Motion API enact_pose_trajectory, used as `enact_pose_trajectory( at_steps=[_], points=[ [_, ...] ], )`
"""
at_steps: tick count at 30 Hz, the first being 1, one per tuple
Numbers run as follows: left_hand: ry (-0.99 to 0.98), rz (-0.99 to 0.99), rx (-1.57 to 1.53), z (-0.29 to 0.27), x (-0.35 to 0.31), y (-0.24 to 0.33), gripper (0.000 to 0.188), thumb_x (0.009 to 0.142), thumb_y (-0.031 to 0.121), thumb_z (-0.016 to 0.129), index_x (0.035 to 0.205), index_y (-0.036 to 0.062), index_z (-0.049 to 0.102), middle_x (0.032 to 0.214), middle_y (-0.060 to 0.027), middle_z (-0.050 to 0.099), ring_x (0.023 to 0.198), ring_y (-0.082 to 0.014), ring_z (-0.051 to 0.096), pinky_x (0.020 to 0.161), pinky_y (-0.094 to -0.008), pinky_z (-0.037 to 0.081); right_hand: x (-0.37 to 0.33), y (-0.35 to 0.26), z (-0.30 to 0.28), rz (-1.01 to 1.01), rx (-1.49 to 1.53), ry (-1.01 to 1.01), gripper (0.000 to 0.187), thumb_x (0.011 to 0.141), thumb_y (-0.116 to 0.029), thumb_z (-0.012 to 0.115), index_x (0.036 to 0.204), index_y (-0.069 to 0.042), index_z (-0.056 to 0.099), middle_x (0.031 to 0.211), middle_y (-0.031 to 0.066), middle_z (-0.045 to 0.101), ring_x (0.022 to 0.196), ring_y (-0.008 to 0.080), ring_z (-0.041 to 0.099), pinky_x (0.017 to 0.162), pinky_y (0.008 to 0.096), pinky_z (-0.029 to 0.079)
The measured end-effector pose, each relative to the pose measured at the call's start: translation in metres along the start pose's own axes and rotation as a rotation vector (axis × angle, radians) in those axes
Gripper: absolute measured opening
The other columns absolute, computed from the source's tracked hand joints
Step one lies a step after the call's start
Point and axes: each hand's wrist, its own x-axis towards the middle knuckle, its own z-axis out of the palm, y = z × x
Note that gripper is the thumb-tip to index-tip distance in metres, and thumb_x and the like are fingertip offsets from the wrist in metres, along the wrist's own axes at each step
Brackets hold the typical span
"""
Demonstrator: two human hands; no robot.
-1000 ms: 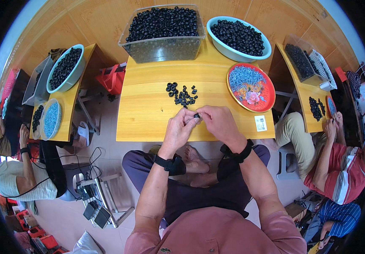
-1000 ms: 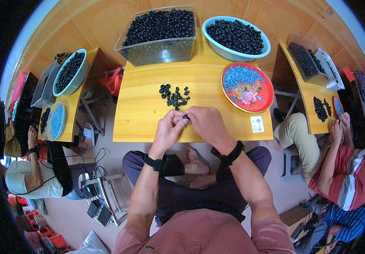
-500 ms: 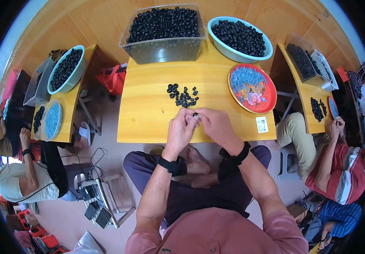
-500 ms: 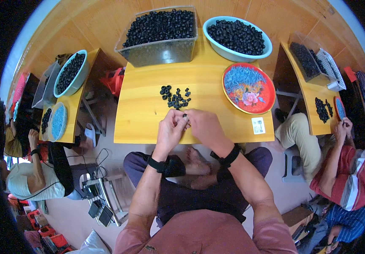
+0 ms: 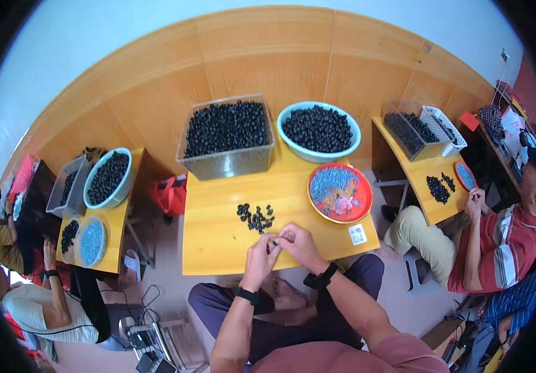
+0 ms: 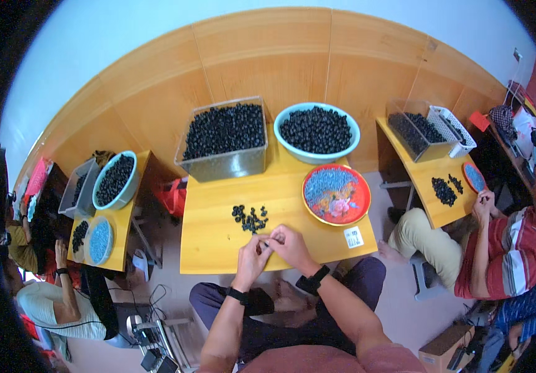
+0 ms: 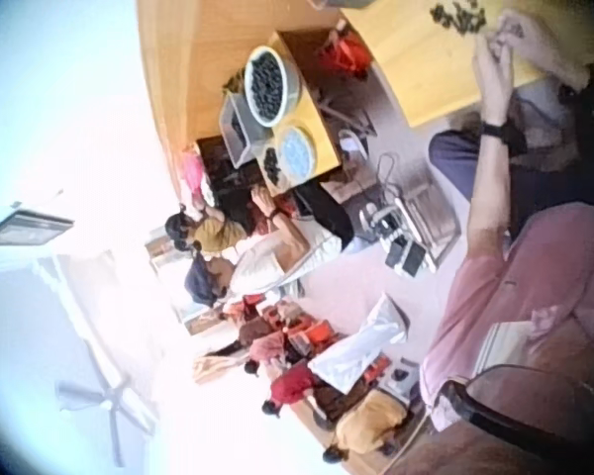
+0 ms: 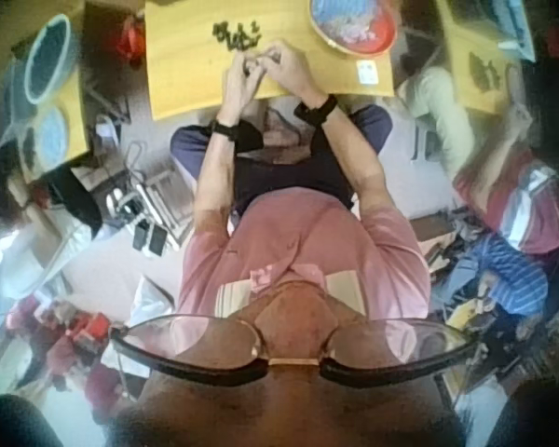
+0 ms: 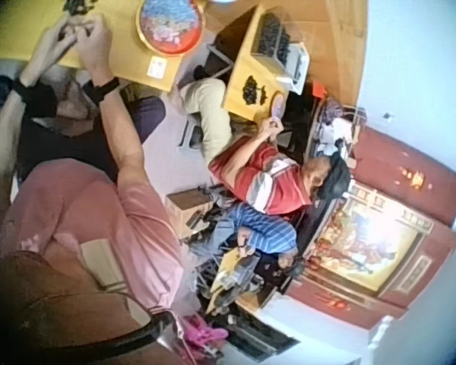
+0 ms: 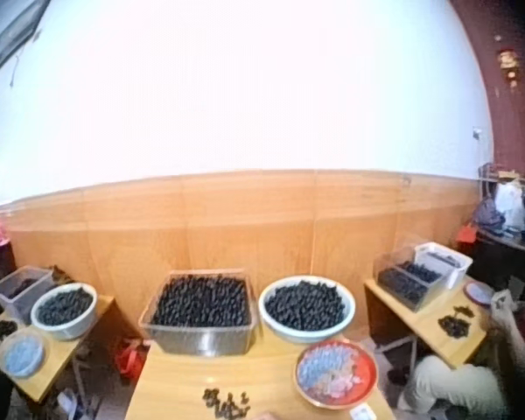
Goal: Sorting small black parts into piles on a low table.
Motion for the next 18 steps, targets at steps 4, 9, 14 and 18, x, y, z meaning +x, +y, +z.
enact_pose_trajectory(
  at_steps=[4, 9, 14, 18],
  points=[
    [-0.024, -0.005, 0.003, 0.0, 0.002, 0.0, 0.027, 0.088, 0.011, 0.077, 0.112, 0.0036, 0.067, 0.066, -0.0081, 0.058, 0.058, -0.015, 0.055, 0.058, -0.0308, 0.048, -0.003, -0.013, 0.004, -0.06, -0.035, 0.045, 0.01, 0.088, -0.002, 0.07, 0.092, 0.001, 0.061, 0.071, 0.0005, 0.062, 0.067, 0.0033, 0.055, 0.059, 0.0233, 0.047],
    [0.032, 0.014, 0.001, 0.004, 0.0, -0.005, 0.024, 0.088, 0.013, 0.077, 0.109, 0.0034, 0.068, 0.068, -0.0091, 0.06, 0.059, -0.0176, 0.058, 0.059, -0.0317, 0.049, -0.002, -0.001, 0.006, -0.069, -0.037, 0.059, 0.01, 0.089, -0.004, 0.07, 0.089, 0.0, 0.061, 0.069, -0.0018, 0.06, 0.063, 0.0025, 0.052, 0.056, 0.022, 0.043],
    [0.044, 0.019, -0.011, 0.005, -0.002, -0.013, 0.024, 0.091, 0.018, 0.074, 0.106, 0.0044, 0.063, 0.074, -0.0165, 0.064, 0.068, -0.034, 0.067, 0.063, -0.0425, 0.053, 0.0, 0.006, 0.006, -0.083, -0.066, 0.022, 0.009, 0.087, -0.002, 0.071, 0.085, -0.001, 0.062, 0.07, -0.0025, 0.06, 0.063, 0.0024, 0.052, 0.057, 0.0218, 0.042],
    [0.03, 0.061, -0.024, 0.004, -0.002, -0.007, 0.027, 0.09, 0.016, 0.073, 0.111, 0.0049, 0.059, 0.075, -0.0181, 0.064, 0.072, -0.0375, 0.067, 0.064, -0.0431, 0.053, 0.002, 0.007, 0.004, -0.086, -0.011, 0.029, 0.012, 0.086, -0.007, 0.073, 0.084, 0.0, 0.063, 0.069, 0.0, 0.062, 0.064, 0.0054, 0.055, 0.059, 0.024, 0.047]
  ],
)
